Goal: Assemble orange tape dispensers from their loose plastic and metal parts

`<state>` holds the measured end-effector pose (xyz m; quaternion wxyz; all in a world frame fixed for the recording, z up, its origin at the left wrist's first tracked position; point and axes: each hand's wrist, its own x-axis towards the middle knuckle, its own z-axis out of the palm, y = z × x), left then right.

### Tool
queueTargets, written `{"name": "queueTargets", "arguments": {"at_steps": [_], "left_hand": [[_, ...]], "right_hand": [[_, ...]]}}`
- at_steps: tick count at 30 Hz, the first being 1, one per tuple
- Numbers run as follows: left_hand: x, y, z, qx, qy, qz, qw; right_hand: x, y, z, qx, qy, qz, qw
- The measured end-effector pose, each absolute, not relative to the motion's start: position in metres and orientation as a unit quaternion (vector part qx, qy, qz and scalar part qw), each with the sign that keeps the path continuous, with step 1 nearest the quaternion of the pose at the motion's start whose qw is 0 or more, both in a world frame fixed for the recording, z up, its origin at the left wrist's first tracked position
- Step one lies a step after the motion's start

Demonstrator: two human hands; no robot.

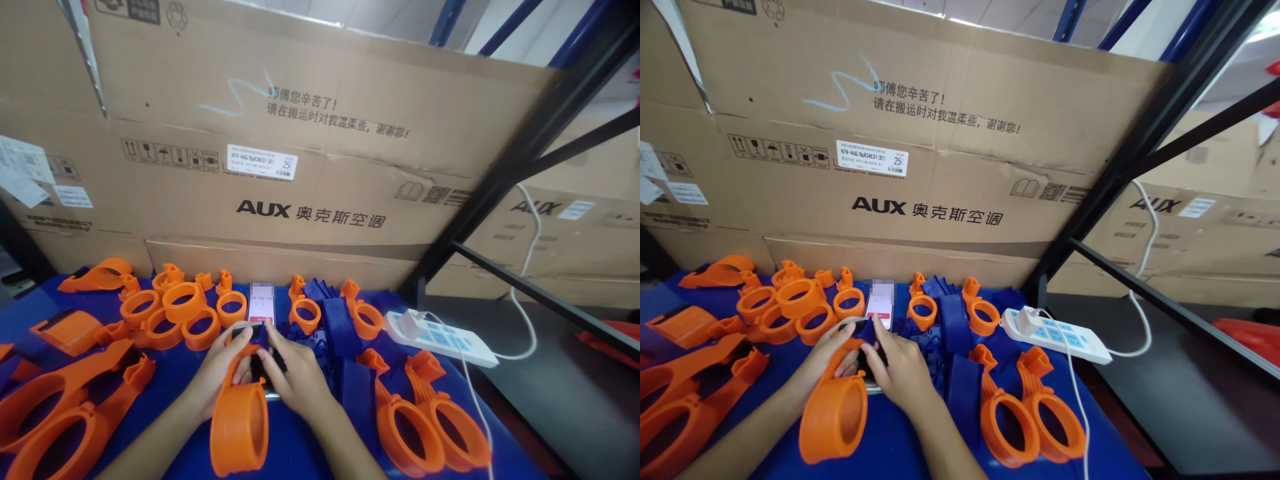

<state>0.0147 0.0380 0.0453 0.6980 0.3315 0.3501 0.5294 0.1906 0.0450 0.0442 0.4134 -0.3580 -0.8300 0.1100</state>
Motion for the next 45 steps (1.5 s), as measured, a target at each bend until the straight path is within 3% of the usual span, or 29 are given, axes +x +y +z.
{"name": "queueTargets", "arguments": {"at_steps": [6,22,34,41,45], "left_hand": [[0.006,0.039,0.049,0.314,0.332,0.479,0.75],[0.007,0.037,0.046,0.32,0.334,0.481,0.745],[0.007,0.039,0.048,0.377,0.36,0.482,0.704],[0.008,0.04,0.049,0.398,0.364,0.475,0.695],[0.009,0.041,0.046,0.414,0.368,0.467,0.69]], "right_hand": [[0.191,0.043,0.046,-0.316,-0.845,0.101,0.419],[0.189,0.042,0.044,-0.314,-0.835,0.095,0.442],[0.221,0.051,0.067,-0.536,-0.666,0.015,0.519],[0.242,0.063,0.068,-0.665,-0.668,0.002,0.334],[0.237,0.06,0.067,-0.611,-0.693,-0.024,0.382]]}}
